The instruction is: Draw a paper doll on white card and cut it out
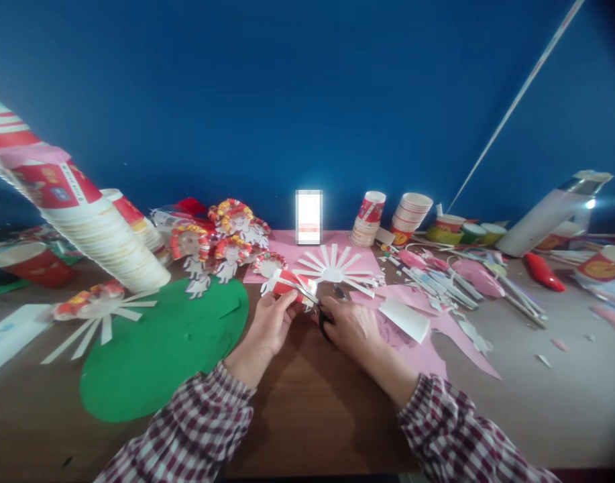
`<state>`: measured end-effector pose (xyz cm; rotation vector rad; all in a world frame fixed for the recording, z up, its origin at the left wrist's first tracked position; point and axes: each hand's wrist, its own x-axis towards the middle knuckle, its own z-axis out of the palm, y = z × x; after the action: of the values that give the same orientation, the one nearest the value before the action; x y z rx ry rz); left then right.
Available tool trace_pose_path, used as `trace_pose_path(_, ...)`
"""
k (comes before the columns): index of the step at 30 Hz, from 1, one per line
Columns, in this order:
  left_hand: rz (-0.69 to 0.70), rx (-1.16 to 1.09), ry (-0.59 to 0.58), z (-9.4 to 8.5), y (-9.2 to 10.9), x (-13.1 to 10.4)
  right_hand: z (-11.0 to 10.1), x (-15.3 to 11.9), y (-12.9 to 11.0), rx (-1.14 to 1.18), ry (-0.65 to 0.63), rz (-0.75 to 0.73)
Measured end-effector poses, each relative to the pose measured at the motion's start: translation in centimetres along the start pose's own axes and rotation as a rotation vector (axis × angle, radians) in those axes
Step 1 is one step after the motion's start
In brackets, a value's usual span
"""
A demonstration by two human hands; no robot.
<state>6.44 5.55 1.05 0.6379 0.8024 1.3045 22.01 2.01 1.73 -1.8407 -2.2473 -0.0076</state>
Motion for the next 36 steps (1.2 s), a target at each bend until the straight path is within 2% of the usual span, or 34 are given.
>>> trace_pose_path(5, -0.005, -0.015, 0.011, -0.1, -0.1, 0.2, -0.2, -0.1, -0.2, 0.043, -0.003, 0.008)
trace_pose_path(8, -0.017, -0.021, 0.033, -0.3, -0.1, 0.4, -0.2, -0.2, -0.3, 0.197, 0.006, 0.039)
trace_pose_path(14, -0.025, -0.003, 0.064, -0.4, 0.3, 0.5, 1.4, 0.4, 0.1, 0.832, 0.139, 0.106)
trace_pose_path(18, -0.057, -0.006, 0.016, -0.2, 0.3, 0.1, 1.9, 1.1, 0.2, 1.337, 0.146, 0.183)
trace_pose_path(23, -0.131, 0.058, -0.105, 0.1, 0.4, -0.4, 1.2, 1.4, 0.4, 1.547, 0.224, 0.244)
trace_pose_path(27, -0.131, 0.099, -0.153, 0.3, 0.2, -0.6, 1.2, 1.4, 0.6, 1.594, 0.235, 0.224)
trace_pose_path(30, -0.095, 0.132, -0.134, 0.5, 0.1, -0.6, 1.4, 1.4, 0.7, 1.504, 0.296, 0.209)
trace_pose_path(33, -0.061, 0.103, -0.075, 0.6, 0.0, -0.6, 1.4, 1.0, 0.9, 1.147, 0.499, 0.172)
trace_pose_path(35, -0.072, 0.066, -0.064, 0.6, 0.1, -0.6, 1.2, 0.6, 1.1, 0.816, 0.609, 0.069)
trace_pose_path(36, -0.089, 0.056, -0.081, 0.6, 0.1, -0.7, 1.0, 0.4, 1.1, 0.674, 0.621, -0.015)
